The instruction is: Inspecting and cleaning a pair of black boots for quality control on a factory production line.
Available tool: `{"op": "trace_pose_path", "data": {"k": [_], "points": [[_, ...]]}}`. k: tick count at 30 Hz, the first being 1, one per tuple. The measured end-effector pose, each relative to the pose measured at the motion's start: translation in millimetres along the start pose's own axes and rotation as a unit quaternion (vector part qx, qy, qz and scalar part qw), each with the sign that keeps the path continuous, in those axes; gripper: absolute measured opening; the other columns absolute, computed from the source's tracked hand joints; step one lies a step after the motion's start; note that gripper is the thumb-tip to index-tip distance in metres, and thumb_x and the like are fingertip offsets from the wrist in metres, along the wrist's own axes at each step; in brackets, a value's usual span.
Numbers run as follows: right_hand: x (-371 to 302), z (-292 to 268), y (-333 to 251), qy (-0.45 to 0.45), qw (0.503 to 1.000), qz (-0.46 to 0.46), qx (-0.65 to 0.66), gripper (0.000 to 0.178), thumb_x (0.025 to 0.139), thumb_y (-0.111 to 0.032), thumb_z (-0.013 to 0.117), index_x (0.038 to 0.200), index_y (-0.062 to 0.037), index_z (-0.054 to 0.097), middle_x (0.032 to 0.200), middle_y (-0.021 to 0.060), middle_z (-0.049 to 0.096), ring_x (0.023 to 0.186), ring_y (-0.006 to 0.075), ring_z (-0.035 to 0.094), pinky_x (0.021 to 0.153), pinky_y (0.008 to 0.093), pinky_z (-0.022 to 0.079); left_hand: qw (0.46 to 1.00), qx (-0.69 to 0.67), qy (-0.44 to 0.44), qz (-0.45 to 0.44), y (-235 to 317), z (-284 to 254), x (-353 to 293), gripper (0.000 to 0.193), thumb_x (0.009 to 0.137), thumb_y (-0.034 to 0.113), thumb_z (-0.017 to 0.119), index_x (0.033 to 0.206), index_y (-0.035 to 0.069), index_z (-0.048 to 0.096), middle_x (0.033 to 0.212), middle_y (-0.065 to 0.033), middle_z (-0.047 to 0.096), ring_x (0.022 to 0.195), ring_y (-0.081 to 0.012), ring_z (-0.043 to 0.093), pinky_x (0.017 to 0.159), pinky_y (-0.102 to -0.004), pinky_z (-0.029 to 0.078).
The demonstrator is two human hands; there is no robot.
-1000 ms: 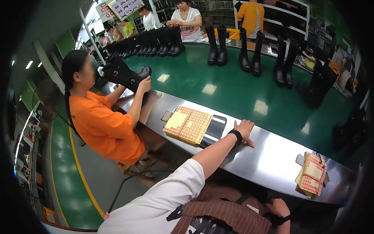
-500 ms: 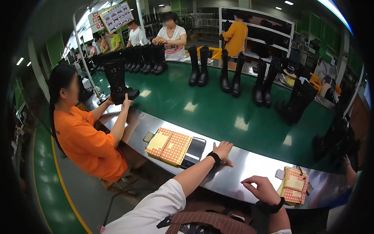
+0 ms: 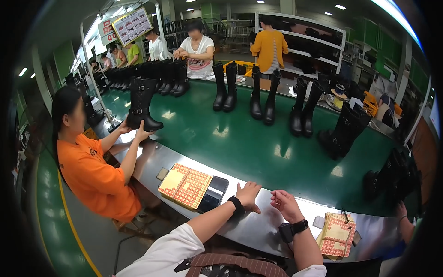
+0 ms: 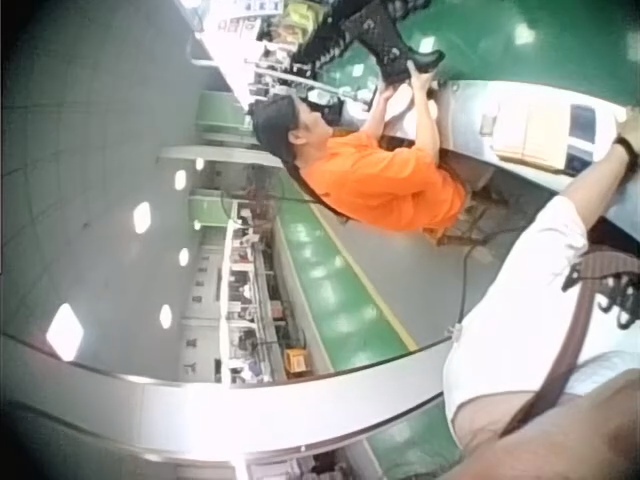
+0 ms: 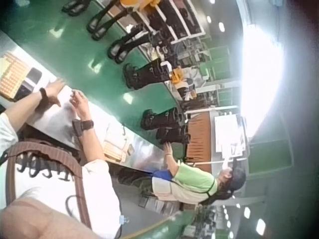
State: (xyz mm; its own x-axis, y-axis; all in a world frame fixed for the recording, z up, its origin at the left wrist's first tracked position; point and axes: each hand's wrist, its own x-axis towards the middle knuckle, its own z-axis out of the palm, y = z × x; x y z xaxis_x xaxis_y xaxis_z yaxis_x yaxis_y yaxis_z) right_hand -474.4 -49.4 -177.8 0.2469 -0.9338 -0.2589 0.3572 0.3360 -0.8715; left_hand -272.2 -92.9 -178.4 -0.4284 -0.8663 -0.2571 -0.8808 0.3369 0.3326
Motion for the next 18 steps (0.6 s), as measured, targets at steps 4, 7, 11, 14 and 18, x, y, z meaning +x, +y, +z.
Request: {"op": "trace_pose_path", "data": {"k": [4,7,11,14,18], "points": [[13,-21,18,-0.005,0.991,0.044,0.125,0.017,0.1,-0.021,0.052,0.104,-0.0059,0.059,0.085,0.0013,0.059,0.076,0.0115,0.057,0.077,0.0321,0.051,1.0,0.012,-0.001,-0.006,2,1,2,0.109,0.05,0.047,0.09,0.139,0.01,0.04,0.142,-0.0119,0.041,0.139,-0.0286,0.029,0.106,-0.0693,0.023],[14,-34,24,-0.013,0.978,0.02,0.207,0.017,0.1,-0.021,0.052,0.104,-0.0058,0.058,0.085,0.0013,0.059,0.077,0.0115,0.057,0.077,0.0317,0.051,1.0,0.002,0.021,-0.017,3,5,5,0.109,0.045,0.047,0.092,0.135,0.011,0.043,0.139,-0.0088,0.044,0.138,-0.0277,0.031,0.107,-0.068,0.023],[17,-39,26,-0.048,0.971,0.026,0.231,0.022,0.101,-0.02,0.048,0.113,-0.0042,0.056,0.087,0.0035,0.06,0.078,0.0145,0.06,0.081,0.0375,0.054,0.999,0.008,0.014,-0.032,7,5,7,0.11,0.045,0.044,0.093,0.137,0.011,0.042,0.14,-0.0097,0.043,0.139,-0.0284,0.03,0.107,-0.068,0.023],[18,-39,27,-0.06,0.971,0.023,0.231,0.023,0.101,-0.021,0.047,0.114,-0.004,0.055,0.086,0.004,0.059,0.079,0.0155,0.061,0.081,0.038,0.054,0.999,-0.049,0.011,-0.02,10,-12,0,0.095,0.063,0.036,0.087,0.14,0.009,0.038,0.137,-0.0159,0.045,0.132,-0.0339,0.04,0.103,-0.0617,0.034],[16,-39,28,-0.069,0.969,0.019,0.235,0.022,0.101,-0.02,0.047,0.114,-0.0042,0.055,0.087,0.0037,0.059,0.08,0.0155,0.06,0.083,0.0374,0.054,0.931,-0.221,0.29,-0.024,1,-65,-20,0.079,0.078,0.021,0.076,0.143,0.007,0.034,0.105,-0.0176,0.059,0.095,-0.0352,0.059,0.08,-0.0457,0.049]]}}
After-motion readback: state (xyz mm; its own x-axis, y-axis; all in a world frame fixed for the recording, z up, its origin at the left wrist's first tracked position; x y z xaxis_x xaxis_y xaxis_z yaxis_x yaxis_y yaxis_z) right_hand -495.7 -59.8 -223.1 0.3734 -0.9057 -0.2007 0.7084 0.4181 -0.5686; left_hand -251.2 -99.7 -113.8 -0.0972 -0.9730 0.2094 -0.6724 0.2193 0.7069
